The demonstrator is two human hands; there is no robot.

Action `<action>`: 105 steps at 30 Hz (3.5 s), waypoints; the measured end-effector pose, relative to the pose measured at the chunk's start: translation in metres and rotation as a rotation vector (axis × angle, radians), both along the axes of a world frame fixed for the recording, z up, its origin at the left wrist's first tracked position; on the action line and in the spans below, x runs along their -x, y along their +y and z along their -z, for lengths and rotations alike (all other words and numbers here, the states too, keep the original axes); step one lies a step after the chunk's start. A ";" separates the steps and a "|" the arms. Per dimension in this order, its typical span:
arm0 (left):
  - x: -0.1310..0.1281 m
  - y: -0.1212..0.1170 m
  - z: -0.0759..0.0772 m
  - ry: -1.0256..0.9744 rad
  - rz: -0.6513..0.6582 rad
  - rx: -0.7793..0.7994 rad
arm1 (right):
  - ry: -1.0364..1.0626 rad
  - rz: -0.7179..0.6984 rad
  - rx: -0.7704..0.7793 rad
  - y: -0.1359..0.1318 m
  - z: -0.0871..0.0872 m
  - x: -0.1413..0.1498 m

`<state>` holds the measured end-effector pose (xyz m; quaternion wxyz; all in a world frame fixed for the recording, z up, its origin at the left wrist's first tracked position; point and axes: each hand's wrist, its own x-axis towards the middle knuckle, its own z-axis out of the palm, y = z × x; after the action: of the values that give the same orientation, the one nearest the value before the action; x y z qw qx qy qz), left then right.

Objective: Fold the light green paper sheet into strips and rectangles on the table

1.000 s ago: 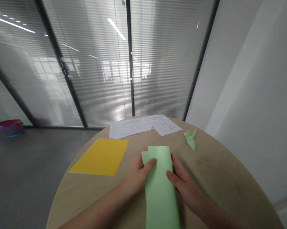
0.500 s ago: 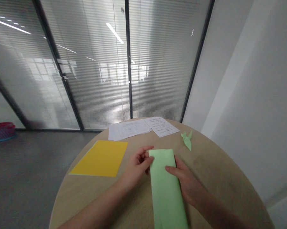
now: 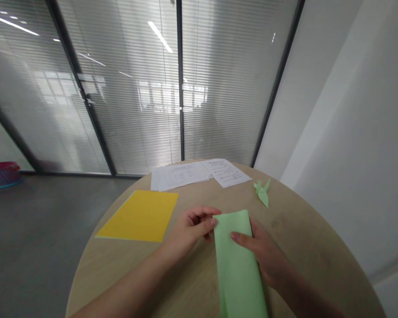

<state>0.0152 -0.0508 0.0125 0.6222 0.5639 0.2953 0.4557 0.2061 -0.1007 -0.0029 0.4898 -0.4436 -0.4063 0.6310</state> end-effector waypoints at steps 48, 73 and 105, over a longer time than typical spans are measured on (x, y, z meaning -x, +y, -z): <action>0.016 -0.001 -0.015 0.625 0.098 -0.571 | -0.836 -0.171 -0.510 0.023 0.002 -0.063; 0.015 -0.022 -0.027 0.057 0.204 -0.205 | 0.047 -0.234 0.006 -0.023 -0.003 -0.017; 0.008 -0.024 -0.031 -0.002 0.243 -0.097 | 0.028 -0.097 0.139 -0.034 -0.004 -0.011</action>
<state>0.0072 -0.0750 0.0432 0.6452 0.6244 0.2020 0.3913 0.2170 -0.1347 0.0014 0.4325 -0.4473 -0.3756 0.6869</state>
